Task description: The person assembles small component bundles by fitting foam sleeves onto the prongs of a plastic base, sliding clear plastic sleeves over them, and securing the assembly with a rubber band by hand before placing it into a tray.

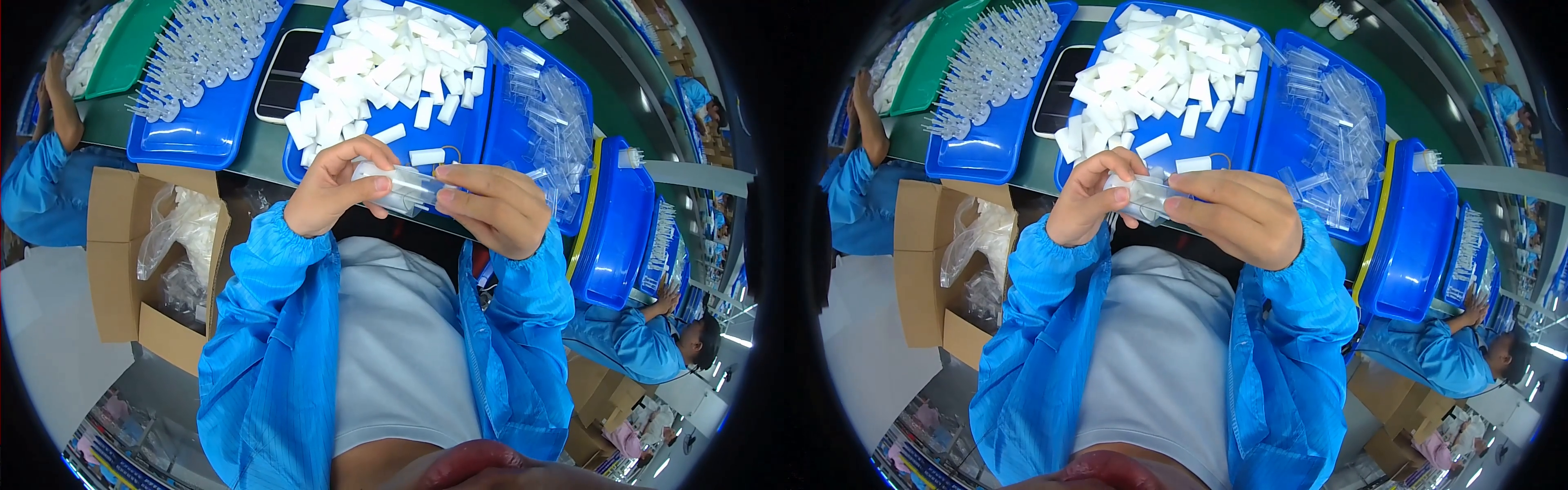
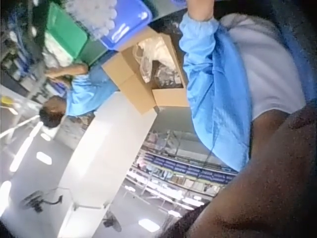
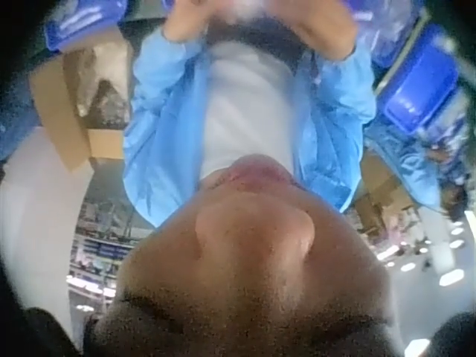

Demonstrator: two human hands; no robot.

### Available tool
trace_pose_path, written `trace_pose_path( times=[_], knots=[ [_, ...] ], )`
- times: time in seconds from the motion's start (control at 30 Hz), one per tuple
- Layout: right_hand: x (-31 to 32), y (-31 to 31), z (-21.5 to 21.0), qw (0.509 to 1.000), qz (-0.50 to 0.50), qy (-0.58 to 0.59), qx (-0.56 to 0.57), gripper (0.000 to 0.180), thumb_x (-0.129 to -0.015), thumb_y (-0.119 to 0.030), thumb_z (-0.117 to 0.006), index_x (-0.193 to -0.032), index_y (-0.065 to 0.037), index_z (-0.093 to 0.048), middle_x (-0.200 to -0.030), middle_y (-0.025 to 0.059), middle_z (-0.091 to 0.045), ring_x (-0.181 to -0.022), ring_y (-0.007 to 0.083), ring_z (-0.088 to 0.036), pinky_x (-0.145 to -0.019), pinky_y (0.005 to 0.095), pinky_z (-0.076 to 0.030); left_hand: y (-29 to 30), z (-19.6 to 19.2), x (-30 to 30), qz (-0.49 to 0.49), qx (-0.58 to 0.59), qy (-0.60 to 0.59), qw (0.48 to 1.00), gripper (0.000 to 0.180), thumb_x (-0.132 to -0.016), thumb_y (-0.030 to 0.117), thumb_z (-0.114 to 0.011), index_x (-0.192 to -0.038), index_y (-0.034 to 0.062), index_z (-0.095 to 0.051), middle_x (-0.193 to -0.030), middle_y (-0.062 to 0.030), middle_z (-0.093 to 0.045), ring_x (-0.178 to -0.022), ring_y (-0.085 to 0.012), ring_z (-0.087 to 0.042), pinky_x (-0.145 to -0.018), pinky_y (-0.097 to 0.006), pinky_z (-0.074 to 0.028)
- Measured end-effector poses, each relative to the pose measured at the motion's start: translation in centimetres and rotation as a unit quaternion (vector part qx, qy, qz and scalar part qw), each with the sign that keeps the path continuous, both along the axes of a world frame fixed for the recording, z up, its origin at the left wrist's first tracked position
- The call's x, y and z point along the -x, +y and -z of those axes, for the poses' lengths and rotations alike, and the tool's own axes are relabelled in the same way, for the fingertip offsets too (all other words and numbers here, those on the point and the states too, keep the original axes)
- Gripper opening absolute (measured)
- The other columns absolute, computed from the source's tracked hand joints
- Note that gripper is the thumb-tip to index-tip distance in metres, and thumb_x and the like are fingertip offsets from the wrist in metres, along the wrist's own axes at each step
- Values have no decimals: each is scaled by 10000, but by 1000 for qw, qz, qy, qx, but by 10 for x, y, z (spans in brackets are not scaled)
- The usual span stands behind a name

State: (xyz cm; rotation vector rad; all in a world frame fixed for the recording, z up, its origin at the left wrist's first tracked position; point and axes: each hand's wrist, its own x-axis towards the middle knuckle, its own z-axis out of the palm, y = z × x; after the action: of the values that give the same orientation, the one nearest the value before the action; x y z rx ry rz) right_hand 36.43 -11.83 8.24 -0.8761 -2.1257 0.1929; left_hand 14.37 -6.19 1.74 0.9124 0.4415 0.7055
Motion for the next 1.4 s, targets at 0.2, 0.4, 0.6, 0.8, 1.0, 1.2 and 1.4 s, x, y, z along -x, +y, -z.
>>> trace_pose_path(
  times=[0.2, 0.4, 0.6, 0.8, 1.0, 1.2, 1.4],
  knots=[
    [-3, 3, 1, 999, -10, -27, 30, 267, -688, -33, -734, -945, -16, -666, -942, 146, -661, -815, 275, -669, -668, 325, -558, 5, -1, 7, 8, -32, 56, 998, 233, -860, 81, -633, -1085, 39, -590, -1090, -101, -565, -960, -187, -603, -649, -252, -582],
    [-5, 3, -5, 998, 31, -46, 39, 274, -704, -26, -725, -972, -17, -668, -953, 127, -664, -862, 273, -662, -704, 330, -551, 13, 5, 20, 21, 122, -73, 990, 397, -945, 219, -526, -1277, 4, -485, -1218, -158, -549, -1019, -244, -616, -712, -295, -590],
    [6, 4, -2, 997, 29, 10, 64, 234, -725, -28, -723, -955, -15, -680, -962, 126, -673, -859, 259, -667, -705, 320, -547, 5, 43, 13, 77, 185, -221, 954, 474, -943, 289, -526, -1325, 19, -453, -1199, -146, -569, -983, -196, -625, -618, -222, -557],
    [17, 6, 3, 991, 9, 56, 124, 231, -699, -5, -749, -922, 0, -687, -966, 149, -684, -892, 277, -679, -760, 340, -554, -3, 34, 7, 130, 239, -230, 934, 442, -954, 280, -507, -1322, 38, -475, -1139, -114, -600, -827, -113, -599, -445, -149, -407],
    [22, 2, 13, 982, 17, 81, 167, 276, -720, -17, -744, -990, -10, -687, -984, 152, -681, -868, 276, -676, -729, 324, -542, -1, 27, 11, 37, 141, -66, 987, 492, -980, 358, -436, -1308, -8, -466, -1028, -95, -612, -670, -99, -597, -435, -186, -456],
    [-8, 7, 11, 957, -39, 93, 273, 265, -884, -135, -590, -1119, -25, -644, -1052, 152, -654, -968, 307, -615, -857, 374, -474, 1, 22, 24, 86, 81, -46, 992, 419, -957, 293, -447, -1196, -43, -521, -1108, -158, -574, -853, -250, -655, -534, -305, -580],
    [-95, 20, 21, 878, 390, -267, 77, 283, -713, -61, -694, -990, -108, -665, -924, 85, -588, -943, 283, -524, -789, 390, -440, 3, 18, 24, 73, 69, -27, 995, 506, -910, 226, -496, -1331, -33, -386, -1233, -203, -529, -955, -295, -639, -647, -329, -590]
  ],
)
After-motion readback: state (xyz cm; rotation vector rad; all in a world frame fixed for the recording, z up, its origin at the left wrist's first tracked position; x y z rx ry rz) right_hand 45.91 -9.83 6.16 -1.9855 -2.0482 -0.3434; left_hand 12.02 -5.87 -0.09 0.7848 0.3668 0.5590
